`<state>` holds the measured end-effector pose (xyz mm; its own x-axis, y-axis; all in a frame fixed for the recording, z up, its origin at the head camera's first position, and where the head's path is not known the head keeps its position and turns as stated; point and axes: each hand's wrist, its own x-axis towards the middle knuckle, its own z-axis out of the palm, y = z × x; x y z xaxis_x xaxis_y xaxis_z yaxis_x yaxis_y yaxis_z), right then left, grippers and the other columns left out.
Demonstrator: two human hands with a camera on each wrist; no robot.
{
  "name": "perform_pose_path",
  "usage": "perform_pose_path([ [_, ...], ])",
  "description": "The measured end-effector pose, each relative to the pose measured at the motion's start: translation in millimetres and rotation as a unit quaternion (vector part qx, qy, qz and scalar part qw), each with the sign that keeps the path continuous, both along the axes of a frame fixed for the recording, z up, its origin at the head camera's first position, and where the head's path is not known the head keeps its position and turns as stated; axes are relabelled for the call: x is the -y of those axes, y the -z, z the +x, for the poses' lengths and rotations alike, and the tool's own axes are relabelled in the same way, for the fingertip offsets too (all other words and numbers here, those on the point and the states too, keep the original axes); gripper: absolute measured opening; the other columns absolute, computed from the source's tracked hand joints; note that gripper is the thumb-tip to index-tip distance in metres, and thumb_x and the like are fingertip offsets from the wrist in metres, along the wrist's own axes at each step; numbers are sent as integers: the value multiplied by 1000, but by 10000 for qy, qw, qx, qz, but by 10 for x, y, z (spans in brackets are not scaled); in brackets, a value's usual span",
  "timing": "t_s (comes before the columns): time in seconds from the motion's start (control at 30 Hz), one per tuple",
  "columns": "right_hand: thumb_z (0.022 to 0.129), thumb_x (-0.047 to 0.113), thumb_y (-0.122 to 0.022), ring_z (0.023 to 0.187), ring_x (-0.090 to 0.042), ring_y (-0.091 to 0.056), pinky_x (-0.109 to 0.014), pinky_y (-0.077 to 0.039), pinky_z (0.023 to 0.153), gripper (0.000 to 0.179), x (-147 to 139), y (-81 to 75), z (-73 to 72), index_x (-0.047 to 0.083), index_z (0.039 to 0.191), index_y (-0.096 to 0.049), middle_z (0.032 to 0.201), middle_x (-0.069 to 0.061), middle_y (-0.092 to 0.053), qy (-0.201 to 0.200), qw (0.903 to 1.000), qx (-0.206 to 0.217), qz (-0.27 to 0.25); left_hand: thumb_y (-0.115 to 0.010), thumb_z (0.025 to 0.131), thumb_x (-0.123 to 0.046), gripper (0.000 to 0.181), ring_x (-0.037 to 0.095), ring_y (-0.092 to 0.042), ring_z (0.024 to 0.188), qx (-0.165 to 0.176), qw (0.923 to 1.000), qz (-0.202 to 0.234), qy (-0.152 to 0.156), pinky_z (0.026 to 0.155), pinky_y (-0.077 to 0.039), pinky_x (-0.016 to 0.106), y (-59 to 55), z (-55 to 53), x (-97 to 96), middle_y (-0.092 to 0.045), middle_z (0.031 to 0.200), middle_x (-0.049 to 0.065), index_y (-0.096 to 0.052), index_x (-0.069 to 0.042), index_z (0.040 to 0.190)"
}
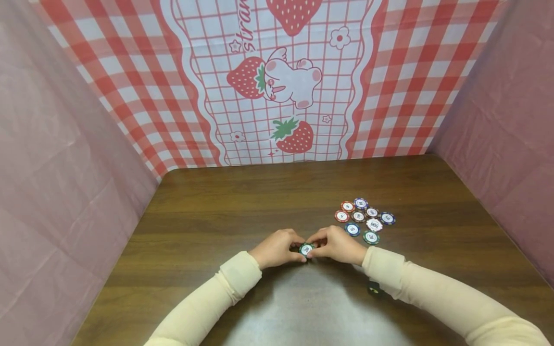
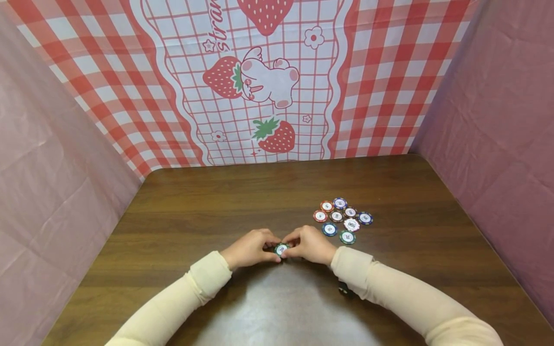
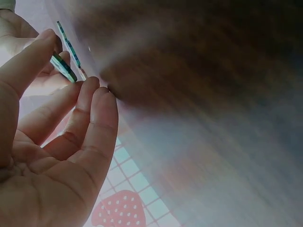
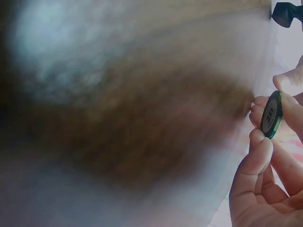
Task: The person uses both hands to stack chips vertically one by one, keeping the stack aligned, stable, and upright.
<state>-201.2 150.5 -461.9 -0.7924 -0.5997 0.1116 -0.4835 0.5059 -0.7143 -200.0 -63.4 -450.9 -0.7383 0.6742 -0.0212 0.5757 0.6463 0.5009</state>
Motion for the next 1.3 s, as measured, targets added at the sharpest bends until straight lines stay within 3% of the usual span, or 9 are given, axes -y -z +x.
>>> perform_pose_path([
  [0.43,75,26,-83,70,4,-54,-18,-47,65,24,68,22,7,12,94,-78,81,4,-70,-18,9994,-124,334,-79,82,-31,30,7,-59,88,-109,9999,-36,111,77,-47,17,21,-4,4,-72,94,-5,-75,-16,107],
  [0.7,74,26,-85,72,1,-55,-18,-47,65,24,88,35,-5,12,92,-78,80,5,-67,-57,9988,-233,436,-81,80,-28,33,8,-59,88,-75,9999,-90,-24,77,-47,19,20,16,5,-69,95,-1,-74,-13,108],
  [1.07,69,29,-87,71,-2,-55,-19,-46,66,26,128,40,-6,14,87,-77,78,7,-65,64,9943,-633,850,-82,79,-28,37,10,-60,88,-209,9997,-85,-32,77,-47,19,10,17,-1,-70,96,1,-74,-10,110],
  [1.3,72,27,-86,72,-5,-57,-19,-46,66,26,89,28,-3,11,91,-78,78,4,-67,-34,9971,-513,562,-82,79,-28,38,10,-61,89,-140,9999,-60,-46,79,-48,19,4,15,-7,-70,97,2,-74,-10,112],
])
